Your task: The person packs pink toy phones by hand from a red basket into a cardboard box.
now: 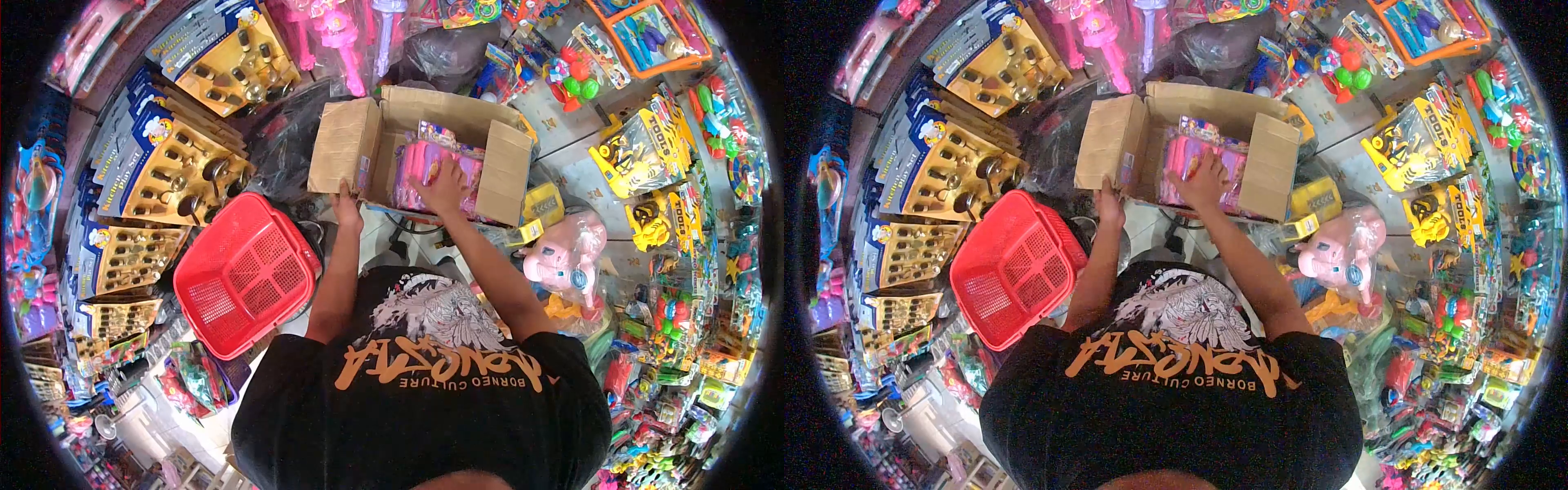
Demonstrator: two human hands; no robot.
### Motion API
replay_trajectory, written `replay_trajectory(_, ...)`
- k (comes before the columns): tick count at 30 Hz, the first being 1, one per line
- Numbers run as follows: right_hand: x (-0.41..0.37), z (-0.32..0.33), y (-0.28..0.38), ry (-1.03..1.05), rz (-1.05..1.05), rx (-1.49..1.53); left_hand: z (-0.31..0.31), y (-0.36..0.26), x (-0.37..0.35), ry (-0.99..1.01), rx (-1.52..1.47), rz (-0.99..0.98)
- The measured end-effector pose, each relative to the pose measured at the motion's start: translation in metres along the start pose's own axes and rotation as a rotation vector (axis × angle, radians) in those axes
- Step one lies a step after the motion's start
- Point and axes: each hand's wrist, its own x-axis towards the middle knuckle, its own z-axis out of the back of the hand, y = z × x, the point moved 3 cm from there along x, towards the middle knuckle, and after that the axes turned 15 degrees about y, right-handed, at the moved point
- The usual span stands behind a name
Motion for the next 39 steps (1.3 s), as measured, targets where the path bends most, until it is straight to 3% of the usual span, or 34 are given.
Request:
replay_trajectory(2, 0.011, 0.001, 0.004, 0.202, -0.295, -0.109, 0.002, 0.004, 0.000, 0.000, 0.015, -0.012)
replay_trajectory(4, 0.021, -0.003, -0.005, 0.151, -0.274, -0.173, 0.003, 0.004, 0.001, -0.002, 0.031, -0.030)
replay_trajectory(6, 0.034, -0.004, -0.020, 0.208, -0.062, 0.167, 0.004, 0.006, 0.000, -0.043, 0.031, -0.008)
replay_trajectory(8, 0.031, 0.014, -0.005, 0.151, -0.036, 0.155, 0.010, 0.010, 0.001, -0.065, 0.017, -0.012)
replay_trajectory(10, 0.036, 0.023, 0.003, 0.068, 0.183, 0.644, 0.012, 0.011, 0.000, -0.091, -0.001, -0.015)
replay_trajectory(11, 0.028, 0.041, 0.037, 0.179, 0.083, 0.812, 0.008, 0.007, -0.004, -0.098, -0.033, 0.034)
replay_trajectory(12, 0.030, 0.037, 0.046, 0.191, 0.077, 0.803, 0.005, 0.005, -0.007, -0.099, -0.064, 0.084)
replay_trajectory(15, 0.050, 0.025, 0.076, 0.109, 0.490, 0.436, 0.002, 0.004, -0.007, -0.120, -0.039, 0.046)
replay_trajectory(16, 0.060, -0.001, 0.068, 0.178, 0.471, 0.584, -0.001, 0.002, -0.007, -0.121, -0.041, 0.045)
replay_trajectory(18, 0.066, -0.031, 0.058, 0.172, 0.406, 0.302, -0.005, -0.001, -0.008, -0.167, -0.070, 0.029)
replay_trajectory(19, 0.067, -0.038, 0.058, 0.177, 0.411, 0.303, -0.002, 0.001, -0.005, -0.172, -0.071, 0.023)
replay_trajectory(21, 0.058, -0.052, 0.055, 0.212, 0.403, 0.057, -0.002, 0.001, -0.007, -0.083, -0.047, -0.060)
replay_trajectory(24, 0.055, -0.075, 0.049, 0.379, 0.271, 0.091, -0.005, 0.000, -0.013, -0.059, -0.029, -0.099)
replay_trajectory(28, 0.049, -0.090, 0.046, 0.393, 0.395, 0.094, -0.011, -0.006, -0.014, -0.070, -0.027, -0.062)
replay_trajectory(32, 0.050, -0.092, 0.039, 0.483, 0.368, 0.121, -0.011, -0.013, -0.014, -0.091, 0.005, -0.046)
replay_trajectory(36, 0.046, -0.082, 0.036, 0.438, 0.413, 0.078, -0.021, -0.026, -0.013, 0.017, 0.126, -0.208)
replay_trajectory(39, 0.039, -0.064, 0.044, 0.373, 0.407, 0.221, -0.031, -0.036, -0.014, 0.095, 0.310, -0.316)
